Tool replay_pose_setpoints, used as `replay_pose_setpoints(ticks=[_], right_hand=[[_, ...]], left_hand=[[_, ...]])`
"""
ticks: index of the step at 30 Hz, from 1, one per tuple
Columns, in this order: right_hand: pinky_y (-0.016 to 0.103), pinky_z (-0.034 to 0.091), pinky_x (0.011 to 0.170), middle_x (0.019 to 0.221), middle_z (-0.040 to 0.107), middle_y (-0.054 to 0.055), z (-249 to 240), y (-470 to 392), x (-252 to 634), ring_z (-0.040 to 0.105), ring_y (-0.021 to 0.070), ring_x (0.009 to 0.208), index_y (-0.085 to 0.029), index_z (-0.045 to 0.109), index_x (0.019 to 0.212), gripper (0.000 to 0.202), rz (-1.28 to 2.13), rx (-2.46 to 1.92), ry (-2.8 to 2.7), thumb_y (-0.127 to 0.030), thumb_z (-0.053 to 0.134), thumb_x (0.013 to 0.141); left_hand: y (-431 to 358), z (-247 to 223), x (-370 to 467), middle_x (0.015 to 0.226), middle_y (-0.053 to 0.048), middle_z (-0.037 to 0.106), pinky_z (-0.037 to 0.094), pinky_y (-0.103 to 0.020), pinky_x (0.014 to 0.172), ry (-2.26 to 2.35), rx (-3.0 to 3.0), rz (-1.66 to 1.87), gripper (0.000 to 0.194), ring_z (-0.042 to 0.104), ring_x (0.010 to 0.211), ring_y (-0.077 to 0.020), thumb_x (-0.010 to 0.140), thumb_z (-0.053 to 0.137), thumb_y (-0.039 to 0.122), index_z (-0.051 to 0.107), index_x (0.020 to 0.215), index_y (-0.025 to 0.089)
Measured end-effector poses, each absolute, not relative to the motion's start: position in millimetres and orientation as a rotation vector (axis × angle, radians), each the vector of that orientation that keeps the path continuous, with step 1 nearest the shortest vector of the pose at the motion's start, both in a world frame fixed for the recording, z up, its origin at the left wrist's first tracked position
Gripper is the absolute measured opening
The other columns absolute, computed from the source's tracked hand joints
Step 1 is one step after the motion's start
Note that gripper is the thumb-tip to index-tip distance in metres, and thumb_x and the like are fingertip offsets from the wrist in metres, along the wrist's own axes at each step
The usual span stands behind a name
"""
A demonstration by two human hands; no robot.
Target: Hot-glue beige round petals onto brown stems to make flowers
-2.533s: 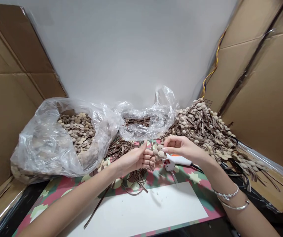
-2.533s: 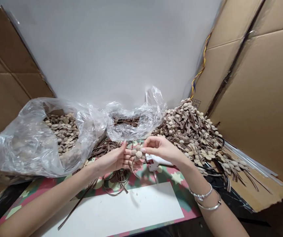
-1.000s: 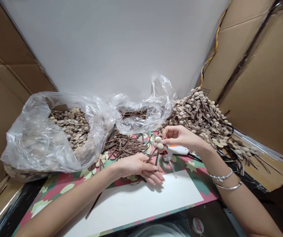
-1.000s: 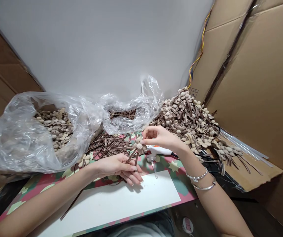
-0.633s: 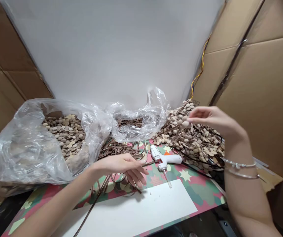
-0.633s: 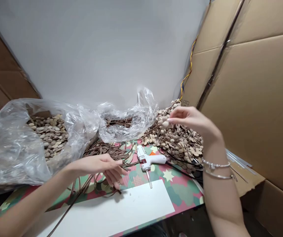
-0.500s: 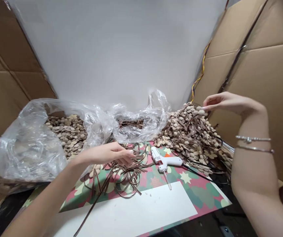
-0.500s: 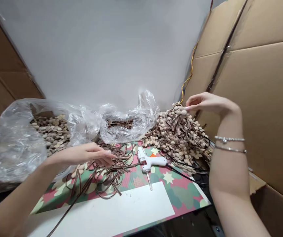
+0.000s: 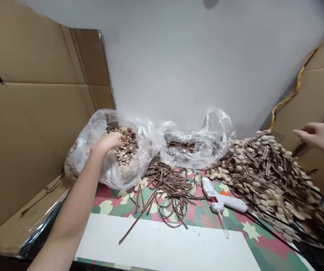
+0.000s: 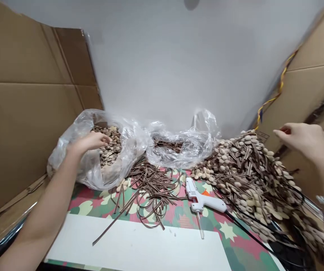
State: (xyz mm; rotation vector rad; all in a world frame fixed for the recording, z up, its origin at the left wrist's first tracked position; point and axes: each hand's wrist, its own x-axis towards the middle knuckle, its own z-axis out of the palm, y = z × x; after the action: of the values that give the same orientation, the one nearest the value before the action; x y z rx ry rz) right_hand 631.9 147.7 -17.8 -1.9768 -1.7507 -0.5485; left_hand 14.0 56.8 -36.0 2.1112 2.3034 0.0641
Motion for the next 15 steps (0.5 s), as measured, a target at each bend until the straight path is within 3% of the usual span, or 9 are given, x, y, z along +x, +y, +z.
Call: replay_pose_setpoints(ticks=[3,5,9,12,15], right_hand=[[0.033,0.038,0.055,0.082,0.070,0.017,-63.1,108.3,598.5,0.065,0.0221,0.068,-0.014,0.074,0.084,0.034,-0.132,-1.626,-2.226,-0.042,0.055,0.079],[0.032,0.043,0.058,0.096,0.069,0.015,-109.9,78.0,571.0,0.066,0.0250,0.078,-0.024,0.070,0.098,0.025,0.063,-1.301,-2.694,-0.032,0.058,0.078],[0.035,0.050,0.065,0.114,0.062,0.011,-191.7,38.8,522.8,0.062,0.0289,0.094,-0.027,0.059,0.115,0.060,-0.402,-1.173,-2.786,-0.008,0.051,0.059],[0.034,0.047,0.061,0.096,0.067,0.010,-206.5,30.1,501.4,0.063,0.0254,0.080,-0.021,0.063,0.097,0.047,-0.634,-1.289,-2.733,-0.004,0.046,0.057],[0.038,0.043,0.063,0.082,0.065,0.010,-191.0,27.5,494.2,0.059,0.0281,0.080,-0.019,0.061,0.077,0.018,-0.866,-1.282,-2.658,-0.011,0.046,0.071]], left_hand=[[76.3,-60.7,4.3,0.118,-0.006,0.060,0.041,-0.020,0.084,2.239,2.089,-0.002,0.034,0.055,0.106,-0.0205,0.076,0.054,0.019,0.060,0.109,0.017],[86.8,-76.0,4.2,0.120,-0.008,0.057,0.043,-0.029,0.088,2.224,2.057,-0.051,0.035,0.054,0.106,-0.0224,0.078,0.059,0.026,0.057,0.111,0.016],[98.8,-94.7,6.9,0.114,-0.009,0.055,0.047,-0.041,0.082,2.256,1.990,-0.095,0.031,0.056,0.098,-0.0206,0.086,0.051,0.031,0.052,0.113,0.014],[100.7,-97.3,6.7,0.111,-0.009,0.055,0.048,-0.040,0.080,2.272,1.999,-0.031,0.030,0.057,0.095,-0.0198,0.087,0.051,0.030,0.052,0.112,0.014],[97.3,-91.2,5.7,0.108,-0.008,0.057,0.049,-0.039,0.079,2.282,2.021,0.097,0.029,0.057,0.092,-0.0186,0.087,0.051,0.031,0.053,0.109,0.013]])
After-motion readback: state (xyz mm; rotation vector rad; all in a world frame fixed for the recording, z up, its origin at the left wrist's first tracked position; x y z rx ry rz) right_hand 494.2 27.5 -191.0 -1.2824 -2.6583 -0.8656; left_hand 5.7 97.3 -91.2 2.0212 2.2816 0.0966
